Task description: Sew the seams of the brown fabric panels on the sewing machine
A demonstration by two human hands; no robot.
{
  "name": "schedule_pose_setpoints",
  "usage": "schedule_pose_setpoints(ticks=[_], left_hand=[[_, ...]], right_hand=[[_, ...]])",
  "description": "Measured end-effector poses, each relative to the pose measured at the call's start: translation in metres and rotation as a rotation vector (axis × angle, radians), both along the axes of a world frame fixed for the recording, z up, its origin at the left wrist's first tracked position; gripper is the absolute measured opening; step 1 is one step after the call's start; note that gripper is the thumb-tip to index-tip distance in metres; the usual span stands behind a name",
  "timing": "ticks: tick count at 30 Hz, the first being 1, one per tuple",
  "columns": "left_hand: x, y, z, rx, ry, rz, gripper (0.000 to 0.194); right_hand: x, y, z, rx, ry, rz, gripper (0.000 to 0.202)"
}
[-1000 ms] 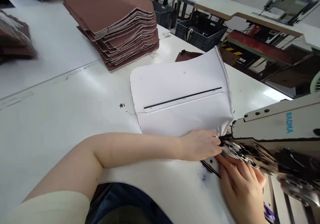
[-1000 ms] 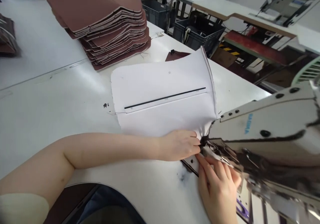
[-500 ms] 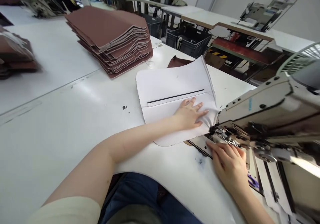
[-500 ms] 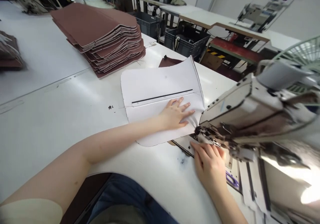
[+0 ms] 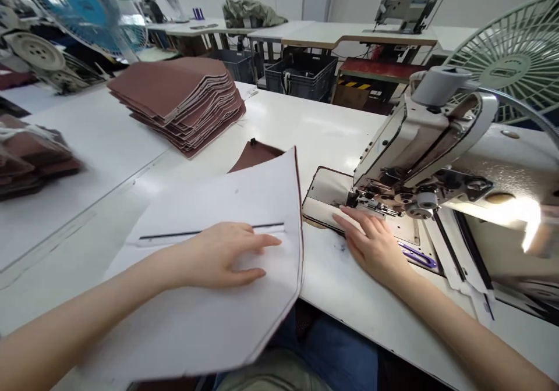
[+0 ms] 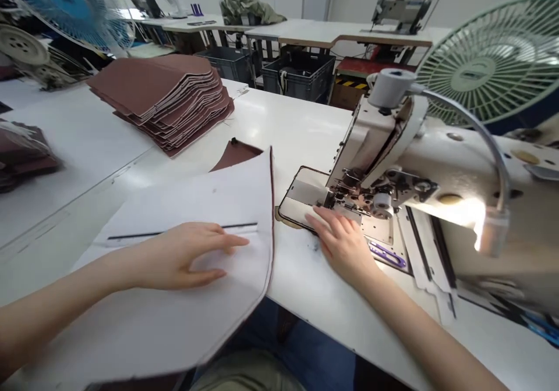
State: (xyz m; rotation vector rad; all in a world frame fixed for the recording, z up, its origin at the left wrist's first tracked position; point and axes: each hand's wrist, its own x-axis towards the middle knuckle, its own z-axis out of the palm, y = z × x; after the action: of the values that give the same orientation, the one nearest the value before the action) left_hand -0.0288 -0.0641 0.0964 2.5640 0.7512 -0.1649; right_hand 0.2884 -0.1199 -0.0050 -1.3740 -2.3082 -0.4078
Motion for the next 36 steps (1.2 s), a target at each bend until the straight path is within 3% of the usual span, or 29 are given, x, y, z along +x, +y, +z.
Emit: schedule_pose_setpoints(ticks=[2,4,8,11,14,24,36], left_hand=[[0.001,0.007,0.007,-0.001,-0.056,0.027,0.033],[0.013,0.025,0.002,0.122,-0.145,0.044,0.033],[0.053,0.062,-0.038,0.371,-0.127,0.050,0.046],[0.080,0.073,-0.069,0.359,-0.075,0.006,0.057],[0.099,0.072,-0.085,0.360,-0.125,-0.086,0.058],[0.146,0.075,-0.078,0.269,-0.090,-0.207,0.068],[0.160,0.066,-0.097,0.207,-0.259,-0.214,0.063]], right_hand=[[-0.019,0.002,0.010,0.040,-0.028,0.076,0.046],[-0.041,0.005,0.018,0.099,-0.058,0.159,0.045],[-0.071,0.009,0.014,0.167,-0.131,0.189,0.025],[-0.070,0.004,-0.001,0.115,-0.150,0.127,0.020],[-0.057,-0.004,-0.012,0.091,-0.131,0.075,0.018],[-0.037,-0.018,-0.006,-0.026,-0.114,-0.040,0.024],[-0.017,-0.034,-0.006,-0.057,-0.092,-0.016,0.024]])
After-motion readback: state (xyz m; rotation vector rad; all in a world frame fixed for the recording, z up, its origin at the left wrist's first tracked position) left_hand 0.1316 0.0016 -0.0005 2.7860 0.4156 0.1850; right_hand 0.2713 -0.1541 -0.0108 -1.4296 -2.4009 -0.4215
